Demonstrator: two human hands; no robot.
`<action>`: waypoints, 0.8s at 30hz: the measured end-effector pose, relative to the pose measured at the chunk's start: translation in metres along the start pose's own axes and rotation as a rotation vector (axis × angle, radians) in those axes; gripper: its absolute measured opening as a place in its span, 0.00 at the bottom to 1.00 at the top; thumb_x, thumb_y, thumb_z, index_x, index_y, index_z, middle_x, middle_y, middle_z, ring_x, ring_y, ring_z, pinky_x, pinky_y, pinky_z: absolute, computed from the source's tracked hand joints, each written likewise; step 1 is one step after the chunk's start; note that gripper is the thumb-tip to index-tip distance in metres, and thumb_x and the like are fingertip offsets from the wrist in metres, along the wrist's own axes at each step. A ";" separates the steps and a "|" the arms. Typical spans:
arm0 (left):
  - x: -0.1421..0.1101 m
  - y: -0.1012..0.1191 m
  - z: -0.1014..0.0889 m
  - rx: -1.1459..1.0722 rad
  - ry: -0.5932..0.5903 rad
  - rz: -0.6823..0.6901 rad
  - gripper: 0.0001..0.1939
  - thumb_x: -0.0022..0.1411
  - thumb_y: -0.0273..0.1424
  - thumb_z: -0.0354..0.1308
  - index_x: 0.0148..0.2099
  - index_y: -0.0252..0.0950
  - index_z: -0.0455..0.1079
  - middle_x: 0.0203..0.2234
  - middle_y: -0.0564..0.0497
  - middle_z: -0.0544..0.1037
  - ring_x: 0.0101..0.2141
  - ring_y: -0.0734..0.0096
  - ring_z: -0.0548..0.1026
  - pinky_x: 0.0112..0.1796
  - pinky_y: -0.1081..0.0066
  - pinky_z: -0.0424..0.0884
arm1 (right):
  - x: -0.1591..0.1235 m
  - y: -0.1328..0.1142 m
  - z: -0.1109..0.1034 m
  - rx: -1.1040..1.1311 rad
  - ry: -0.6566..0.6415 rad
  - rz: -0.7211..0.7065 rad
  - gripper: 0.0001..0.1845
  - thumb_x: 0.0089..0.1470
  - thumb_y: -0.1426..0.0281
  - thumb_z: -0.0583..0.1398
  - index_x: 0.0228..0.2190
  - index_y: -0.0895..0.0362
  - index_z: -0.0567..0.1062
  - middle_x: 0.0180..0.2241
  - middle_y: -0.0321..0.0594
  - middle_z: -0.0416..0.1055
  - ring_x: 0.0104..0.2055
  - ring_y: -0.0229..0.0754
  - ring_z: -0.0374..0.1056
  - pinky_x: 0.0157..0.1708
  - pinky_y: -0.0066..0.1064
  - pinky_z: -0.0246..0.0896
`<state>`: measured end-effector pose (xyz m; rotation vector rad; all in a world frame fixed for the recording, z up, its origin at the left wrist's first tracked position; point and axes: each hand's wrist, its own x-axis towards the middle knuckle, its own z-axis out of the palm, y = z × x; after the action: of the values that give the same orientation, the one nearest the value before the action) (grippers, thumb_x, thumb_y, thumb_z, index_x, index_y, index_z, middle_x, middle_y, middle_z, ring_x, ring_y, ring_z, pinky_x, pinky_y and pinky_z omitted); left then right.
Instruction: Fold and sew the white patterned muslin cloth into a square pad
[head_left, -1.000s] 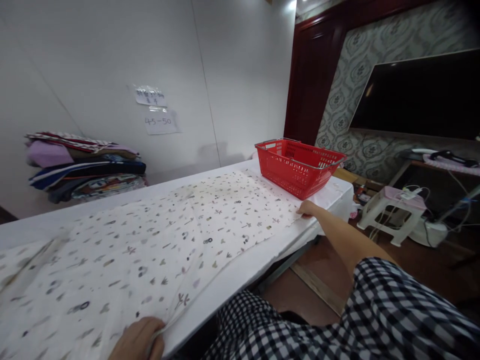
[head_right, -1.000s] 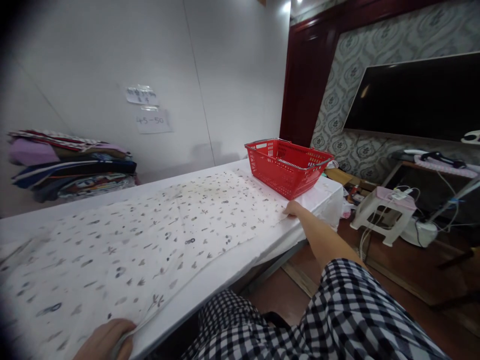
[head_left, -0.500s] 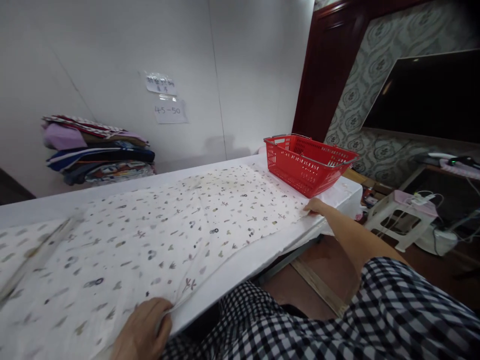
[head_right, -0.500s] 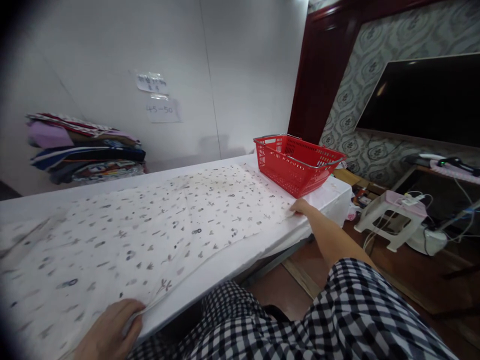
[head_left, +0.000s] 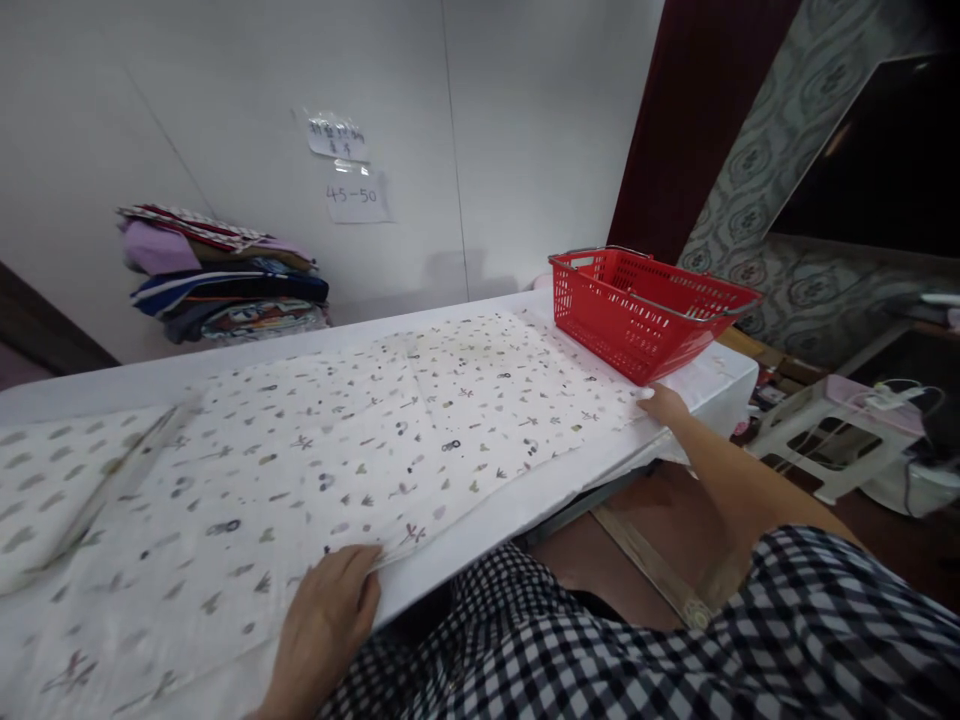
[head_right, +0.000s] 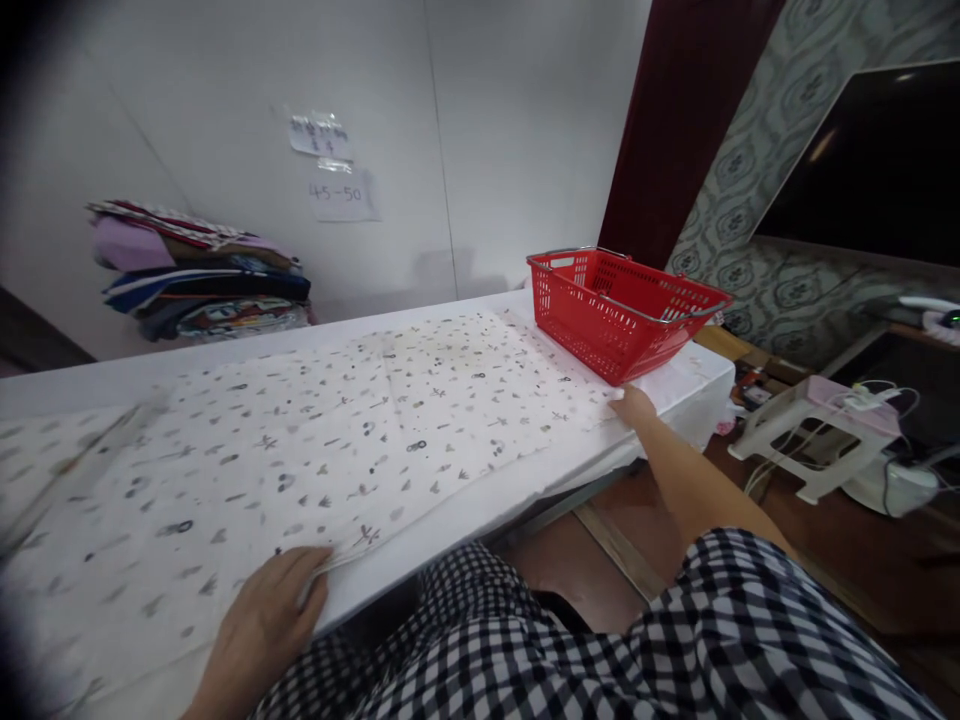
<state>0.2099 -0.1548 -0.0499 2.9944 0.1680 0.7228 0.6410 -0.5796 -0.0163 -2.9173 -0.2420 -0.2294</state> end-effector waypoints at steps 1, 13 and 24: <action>0.002 0.002 0.001 0.016 0.003 0.005 0.12 0.60 0.29 0.47 0.45 0.37 0.67 0.38 0.47 0.74 0.39 0.63 0.71 0.41 0.64 0.65 | -0.005 -0.003 0.002 0.014 0.028 -0.044 0.18 0.52 0.70 0.57 0.45 0.64 0.69 0.43 0.53 0.69 0.47 0.50 0.65 0.44 0.40 0.62; 0.087 0.065 0.022 0.037 -0.219 0.228 0.15 0.59 0.20 0.45 0.45 0.36 0.67 0.39 0.46 0.72 0.40 0.63 0.67 0.40 0.63 0.62 | -0.108 -0.123 0.039 0.389 -0.001 -1.006 0.14 0.51 0.74 0.55 0.41 0.55 0.72 0.42 0.45 0.70 0.46 0.44 0.64 0.46 0.38 0.59; 0.137 0.104 0.046 -0.060 -0.350 0.066 0.10 0.63 0.25 0.44 0.42 0.35 0.66 0.35 0.47 0.73 0.39 0.64 0.69 0.40 0.64 0.63 | -0.126 -0.162 0.033 0.304 -0.123 -0.997 0.14 0.48 0.75 0.55 0.40 0.59 0.69 0.42 0.47 0.69 0.47 0.45 0.62 0.46 0.36 0.55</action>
<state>0.3619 -0.2434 -0.0206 3.0181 0.0299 0.1946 0.4942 -0.4349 -0.0392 -2.2652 -1.5697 -0.1299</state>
